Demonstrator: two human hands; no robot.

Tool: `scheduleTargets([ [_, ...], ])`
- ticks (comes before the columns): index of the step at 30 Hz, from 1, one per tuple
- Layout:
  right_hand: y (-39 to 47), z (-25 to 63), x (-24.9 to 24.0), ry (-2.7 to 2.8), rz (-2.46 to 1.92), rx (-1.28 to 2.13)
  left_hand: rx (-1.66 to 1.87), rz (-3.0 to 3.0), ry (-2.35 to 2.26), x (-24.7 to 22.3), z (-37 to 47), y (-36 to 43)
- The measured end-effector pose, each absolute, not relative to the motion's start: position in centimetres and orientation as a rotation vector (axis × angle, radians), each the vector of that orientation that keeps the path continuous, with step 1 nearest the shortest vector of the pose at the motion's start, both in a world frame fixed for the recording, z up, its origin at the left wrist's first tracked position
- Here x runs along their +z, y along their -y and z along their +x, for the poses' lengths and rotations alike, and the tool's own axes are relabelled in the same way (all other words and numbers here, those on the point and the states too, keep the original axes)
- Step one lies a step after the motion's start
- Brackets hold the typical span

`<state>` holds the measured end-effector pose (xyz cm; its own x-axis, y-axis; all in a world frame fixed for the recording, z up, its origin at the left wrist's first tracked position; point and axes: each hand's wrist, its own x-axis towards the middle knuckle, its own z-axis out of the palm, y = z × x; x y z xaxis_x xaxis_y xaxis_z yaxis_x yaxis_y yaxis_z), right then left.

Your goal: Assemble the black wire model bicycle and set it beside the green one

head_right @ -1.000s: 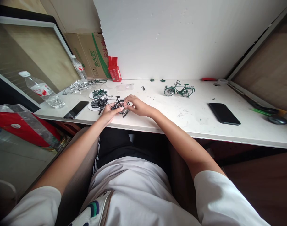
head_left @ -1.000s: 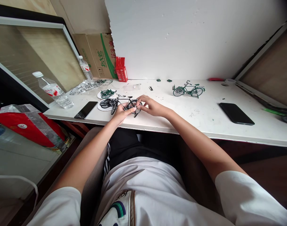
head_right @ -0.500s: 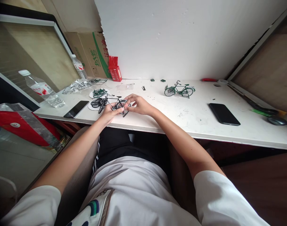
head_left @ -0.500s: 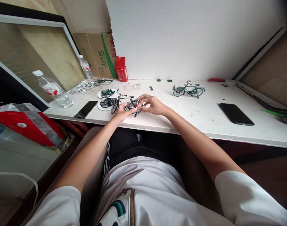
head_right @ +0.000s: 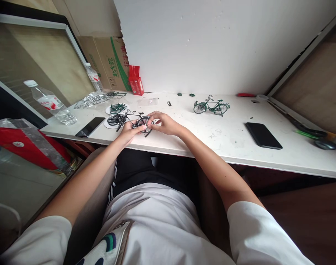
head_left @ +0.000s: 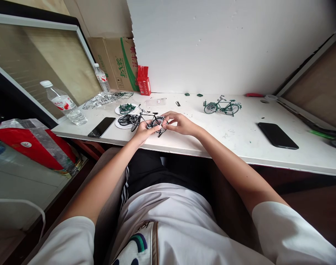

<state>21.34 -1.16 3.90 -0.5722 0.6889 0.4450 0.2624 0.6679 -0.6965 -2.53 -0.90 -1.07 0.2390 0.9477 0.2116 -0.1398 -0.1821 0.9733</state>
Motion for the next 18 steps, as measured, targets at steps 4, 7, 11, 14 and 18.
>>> scheduleTargets([
  [4, 1.1, 21.5, 3.8, 2.177, -0.73, 0.697, 1.222, 1.383, -0.835, -1.4, -2.6, 0.6],
  [7, 1.2, 21.6, 4.0, 2.181, -0.72, 0.699, 1.242, 1.385, -0.819, -1.6, -2.5, 0.3],
  [11, 1.4, 21.6, 4.4, 2.128, -0.737, 0.627, 1.301, 1.354, -0.844, -1.5, -2.3, 0.3],
  [14, 1.2, 21.4, 4.3, 2.1, -0.79, 0.611, 1.323, 1.307, -0.864, -1.4, -2.1, 0.4],
  [18, 0.3, 21.2, 3.3, 2.038, -0.852, 0.705, 1.369, 1.267, -0.888, -1.5, -1.8, 0.3],
])
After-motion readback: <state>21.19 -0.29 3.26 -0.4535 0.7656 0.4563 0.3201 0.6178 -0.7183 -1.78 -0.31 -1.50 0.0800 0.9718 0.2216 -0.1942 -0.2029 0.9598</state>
